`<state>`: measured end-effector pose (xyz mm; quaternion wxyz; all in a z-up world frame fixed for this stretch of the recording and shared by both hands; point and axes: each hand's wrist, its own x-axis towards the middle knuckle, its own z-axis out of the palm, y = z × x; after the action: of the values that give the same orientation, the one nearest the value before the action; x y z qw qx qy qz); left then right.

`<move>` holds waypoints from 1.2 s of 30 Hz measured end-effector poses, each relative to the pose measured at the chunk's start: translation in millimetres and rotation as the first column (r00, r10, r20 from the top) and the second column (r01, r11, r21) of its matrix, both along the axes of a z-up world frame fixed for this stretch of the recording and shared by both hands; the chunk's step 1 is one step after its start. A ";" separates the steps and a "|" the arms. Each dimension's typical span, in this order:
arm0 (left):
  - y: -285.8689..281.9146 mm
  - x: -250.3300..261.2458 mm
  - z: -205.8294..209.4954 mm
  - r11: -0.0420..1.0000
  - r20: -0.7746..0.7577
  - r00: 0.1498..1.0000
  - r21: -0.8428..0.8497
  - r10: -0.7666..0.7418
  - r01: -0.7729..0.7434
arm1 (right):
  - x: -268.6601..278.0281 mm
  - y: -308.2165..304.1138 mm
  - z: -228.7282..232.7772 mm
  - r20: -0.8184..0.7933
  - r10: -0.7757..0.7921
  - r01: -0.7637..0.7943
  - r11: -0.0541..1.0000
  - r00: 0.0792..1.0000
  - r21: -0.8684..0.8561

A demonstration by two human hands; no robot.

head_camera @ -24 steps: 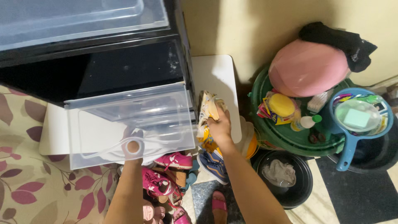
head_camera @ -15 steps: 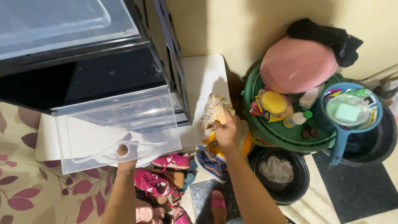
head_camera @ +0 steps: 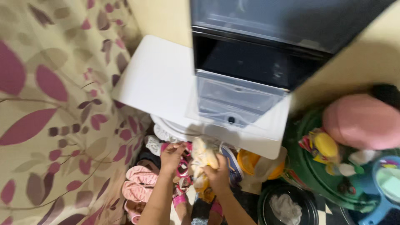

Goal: The person wipes a white surface and a metal rack with a cloth, then cleans several pairs of shoes one by one. The person places the cleaned shoes into a clear plastic drawer.

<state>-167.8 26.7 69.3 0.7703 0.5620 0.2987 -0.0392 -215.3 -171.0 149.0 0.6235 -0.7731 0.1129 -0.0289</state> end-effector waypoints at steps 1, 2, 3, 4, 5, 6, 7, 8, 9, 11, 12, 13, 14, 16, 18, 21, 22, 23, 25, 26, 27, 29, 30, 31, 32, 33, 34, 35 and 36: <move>11.6 -6.3 3.8 1.000 0.007 1.000 -0.018 0.017 -0.017 | 4.2 26.0 -0.3 -0.023 0.084 -0.081 0.990 0.996 0.115; 24.9 -9.2 10.1 0.999 0.014 0.999 -0.036 0.035 -0.034 | 12.2 51.9 -2.5 -0.038 0.170 -0.157 0.960 0.985 0.230; 41.5 -13.9 19.0 0.991 -0.006 0.996 -0.102 0.085 -0.085 | 19.6 73.4 -5.4 -0.049 0.254 -0.223 0.913 0.966 0.343; 60.2 -20.6 30.1 0.977 -0.028 0.991 -0.165 0.134 -0.137 | 29.3 90.5 -8.5 -0.050 0.287 -0.265 0.928 0.957 0.262; 79.3 -17.9 40.8 0.957 -0.043 0.983 -0.227 0.176 -0.181 | 47.1 107.9 -12.0 -0.042 0.314 -0.302 0.936 0.949 0.179; 97.0 -12.1 49.0 0.973 0.005 0.985 -0.159 0.170 -0.167 | 66.7 124.6 -15.4 -0.036 0.340 -0.336 0.937 0.940 0.094; 115.2 -14.3 54.6 0.984 0.040 0.986 -0.086 0.163 -0.159 | 84.2 138.3 -18.6 -0.079 0.355 -0.348 0.933 0.931 0.094; 132.8 -16.7 57.1 0.988 0.074 0.986 -0.012 0.152 -0.152 | 104.3 149.3 -21.3 -0.121 0.369 -0.360 0.928 0.921 0.094; 149.0 -17.1 56.6 0.987 0.097 0.983 0.026 0.154 -0.157 | 125.3 161.5 -23.3 -0.091 0.343 -0.330 0.935 0.935 0.132; 175.4 -12.5 50.9 0.980 0.149 0.977 0.106 0.151 -0.167 | 161.7 173.5 -23.0 0.014 0.280 -0.278 0.958 0.960 -0.065; 189.1 -8.0 47.6 0.979 0.147 0.980 0.134 0.135 -0.155 | 177.6 172.0 -22.1 0.097 0.259 -0.221 0.930 0.961 -0.293; 199.9 -7.6 44.7 0.978 0.135 0.984 0.160 0.113 -0.135 | 191.2 172.2 -24.6 0.045 0.175 -0.138 0.888 0.984 -0.440; 208.8 -7.3 42.0 0.976 0.124 0.988 0.186 0.092 -0.115 | 201.9 171.1 -30.6 0.008 0.083 -0.063 0.813 0.997 -0.579; 220.2 -5.7 36.4 0.961 0.110 0.993 0.264 0.051 -0.079 | 222.9 169.0 -53.8 -0.148 0.016 -0.120 0.669 0.989 -0.734; 224.5 -6.9 32.9 0.950 0.055 0.998 0.310 0.018 -0.034 | 233.9 164.0 -83.2 -0.306 -0.064 -0.189 0.663 0.950 -0.724; 226.8 -1.3 24.3 0.946 -0.042 0.999 0.324 -0.008 0.021 | 235.7 193.3 -128.8 -0.294 -0.102 -0.196 0.537 0.950 -0.821; 225.4 2.1 21.4 0.947 -0.050 0.999 0.320 -0.001 0.017 | 234.3 205.8 -137.1 -0.251 -0.097 -0.179 0.467 0.963 -0.866; 222.9 7.9 18.9 0.950 -0.057 0.998 0.313 0.002 0.016 | 230.7 213.1 -140.3 -0.242 0.060 -0.243 0.446 0.968 -0.861; 219.2 26.3 16.6 0.933 0.001 1.000 0.361 -0.011 0.010 | 229.8 220.8 -138.4 -0.282 0.336 -0.425 0.505 0.899 -0.751; 216.4 36.5 17.9 0.924 0.028 0.999 0.383 -0.015 0.003 | 237.7 220.0 -136.2 -0.307 0.457 -0.540 0.568 0.835 -0.622; 214.2 48.1 20.9 0.903 -0.012 0.999 0.429 -0.032 0.034 | 245.0 219.5 -135.4 -0.276 0.454 -0.528 0.779 0.847 -0.338; 210.0 72.4 29.9 0.851 -0.090 0.994 0.516 -0.059 0.097 | 264.2 217.5 -134.8 -0.220 0.419 -0.339 0.883 0.881 0.325; 206.7 88.7 33.3 0.829 0.009 0.997 0.555 -0.081 0.062 | 272.6 208.8 -131.3 -0.144 0.321 -0.273 0.921 0.936 0.279; 203.2 99.3 35.6 0.807 0.099 0.989 0.590 -0.109 0.030 | 273.3 198.6 -127.2 -0.070 0.216 -0.194 0.951 0.974 0.242; 199.7 107.4 36.9 0.784 0.186 0.973 0.621 -0.140 -0.006 | 273.2 189.0 -121.9 0.009 0.111 -0.110 0.971 0.994 0.210; 197.5 117.8 37.4 0.725 0.155 0.969 0.688 -0.191 0.034 | 273.6 178.8 -114.8 0.091 0.037 -0.032 0.998 0.995 -0.054; 196.1 128.3 37.2 0.660 0.119 0.964 0.748 -0.240 0.072 | 270.0 167.9 -107.4 0.189 -0.013 0.072 0.949 0.982 -0.307; 194.7 136.4 36.5 0.588 0.077 0.957 0.801 -0.279 0.107 | 270.2 163.8 -104.0 0.292 -0.029 0.187 0.829 0.956 -0.528; 193.5 145.8 34.6 0.524 -0.040 0.939 0.821 -0.342 0.226 | 276.7 167.5 -105.9 0.194 -0.044 0.150 0.802 0.980 -0.577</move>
<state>-21.9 220.1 103.9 0.4247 0.8947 0.1377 0.0130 61.5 -3.5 43.1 0.3580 -0.9160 0.0838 -0.1607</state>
